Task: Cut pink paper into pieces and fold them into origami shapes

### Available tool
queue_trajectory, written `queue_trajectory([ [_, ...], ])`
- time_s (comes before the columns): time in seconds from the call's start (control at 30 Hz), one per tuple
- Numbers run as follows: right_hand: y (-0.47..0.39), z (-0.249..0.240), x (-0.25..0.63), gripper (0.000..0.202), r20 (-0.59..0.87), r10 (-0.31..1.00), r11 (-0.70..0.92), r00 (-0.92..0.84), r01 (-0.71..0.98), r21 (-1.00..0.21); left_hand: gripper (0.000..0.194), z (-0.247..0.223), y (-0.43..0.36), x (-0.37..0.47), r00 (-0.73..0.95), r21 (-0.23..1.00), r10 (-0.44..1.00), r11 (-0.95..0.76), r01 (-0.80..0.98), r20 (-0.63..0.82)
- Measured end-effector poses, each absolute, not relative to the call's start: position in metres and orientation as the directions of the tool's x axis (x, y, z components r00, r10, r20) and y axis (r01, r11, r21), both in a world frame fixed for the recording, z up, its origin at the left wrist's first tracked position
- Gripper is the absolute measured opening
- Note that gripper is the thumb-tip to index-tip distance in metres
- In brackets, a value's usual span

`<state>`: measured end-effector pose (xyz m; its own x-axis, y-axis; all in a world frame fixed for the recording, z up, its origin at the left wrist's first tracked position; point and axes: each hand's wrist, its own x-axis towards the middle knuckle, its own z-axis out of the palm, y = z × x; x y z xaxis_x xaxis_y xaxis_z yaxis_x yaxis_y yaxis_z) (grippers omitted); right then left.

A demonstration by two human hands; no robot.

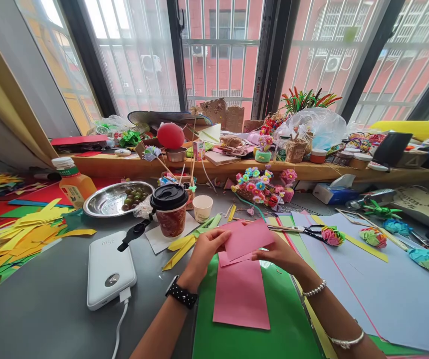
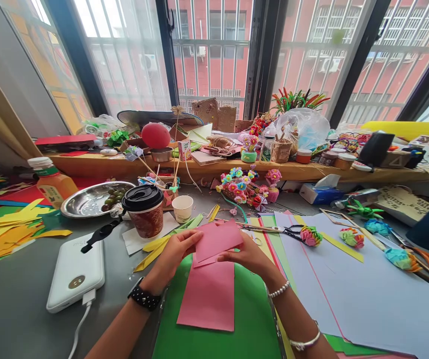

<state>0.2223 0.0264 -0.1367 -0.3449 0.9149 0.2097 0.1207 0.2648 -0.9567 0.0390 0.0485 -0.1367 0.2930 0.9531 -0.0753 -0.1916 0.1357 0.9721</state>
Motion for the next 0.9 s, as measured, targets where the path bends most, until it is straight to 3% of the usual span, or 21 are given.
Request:
queue_trajectory([
  [0.1,0.024,-0.135,0.219,0.058,0.283,0.882,0.286,-0.378,-0.051,-0.957,0.024,-0.137,0.047,0.042,0.358,0.972,0.927,0.178,-0.154,-0.113],
  [0.2,0.025,-0.136,0.217,0.05,0.283,0.894,0.255,-0.349,-0.124,-0.959,0.027,-0.139,0.048,0.043,0.399,0.996,0.915,0.083,-0.039,-0.061],
  [0.33,0.026,-0.139,0.217,0.044,0.272,0.927,0.274,-0.259,-0.026,-0.961,0.036,-0.138,0.048,0.041,0.466,0.984,0.88,-0.148,0.096,0.087],
  [0.47,0.027,-0.14,0.215,0.047,0.27,0.933,0.3,-0.236,0.104,-0.948,0.058,-0.135,0.044,0.042,0.537,0.954,0.838,-0.229,0.194,0.092],
  [0.67,0.025,-0.137,0.212,0.04,0.259,0.93,0.314,-0.262,0.198,-0.929,0.042,-0.13,0.04,0.045,0.601,0.951,0.795,-0.242,0.19,0.083],
  [0.9,0.021,-0.131,0.209,0.037,0.285,0.932,0.319,-0.224,0.135,-0.938,0.043,-0.136,0.041,0.046,0.564,0.963,0.819,-0.225,0.15,0.104],
])
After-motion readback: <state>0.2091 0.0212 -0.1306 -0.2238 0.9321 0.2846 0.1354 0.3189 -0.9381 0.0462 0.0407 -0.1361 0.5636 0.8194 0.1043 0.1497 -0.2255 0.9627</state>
